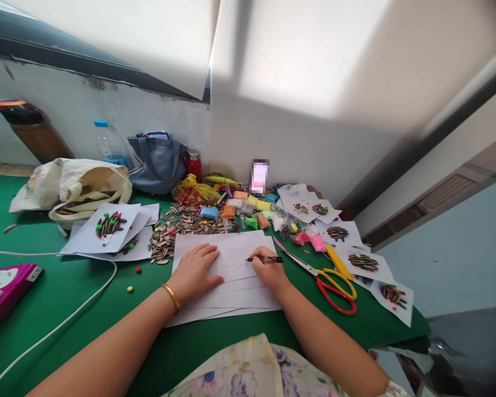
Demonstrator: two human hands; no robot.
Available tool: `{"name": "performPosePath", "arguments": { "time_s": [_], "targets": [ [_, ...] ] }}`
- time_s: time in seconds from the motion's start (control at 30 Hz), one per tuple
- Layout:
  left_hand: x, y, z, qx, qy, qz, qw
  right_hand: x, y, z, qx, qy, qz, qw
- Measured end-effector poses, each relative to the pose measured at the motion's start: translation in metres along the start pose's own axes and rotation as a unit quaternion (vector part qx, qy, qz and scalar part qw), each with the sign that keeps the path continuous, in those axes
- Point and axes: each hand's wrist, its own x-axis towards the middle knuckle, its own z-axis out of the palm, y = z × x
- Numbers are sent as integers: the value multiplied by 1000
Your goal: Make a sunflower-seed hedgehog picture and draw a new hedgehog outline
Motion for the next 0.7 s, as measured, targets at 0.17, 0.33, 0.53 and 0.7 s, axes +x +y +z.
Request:
{"name": "performPosePath", "arguments": {
  "time_s": [0.17, 0.33, 0.53, 0.7],
  "targets": [
    [0, 1, -2, 7, -7, -2, 1000, 1, -1, -3, 3, 18, -6, 1000],
    [0, 1, -1, 2, -6, -3, 1000, 2, -1, -3, -12, 12, -13, 1000],
    [0, 0, 0, 4, -2, 1, 1000, 3, 3, -2, -7, 16, -9, 1000],
    [0, -1, 0, 8, -3, 2, 1000, 5, 5, -3, 4, 34, -11, 999]
  ]
}}
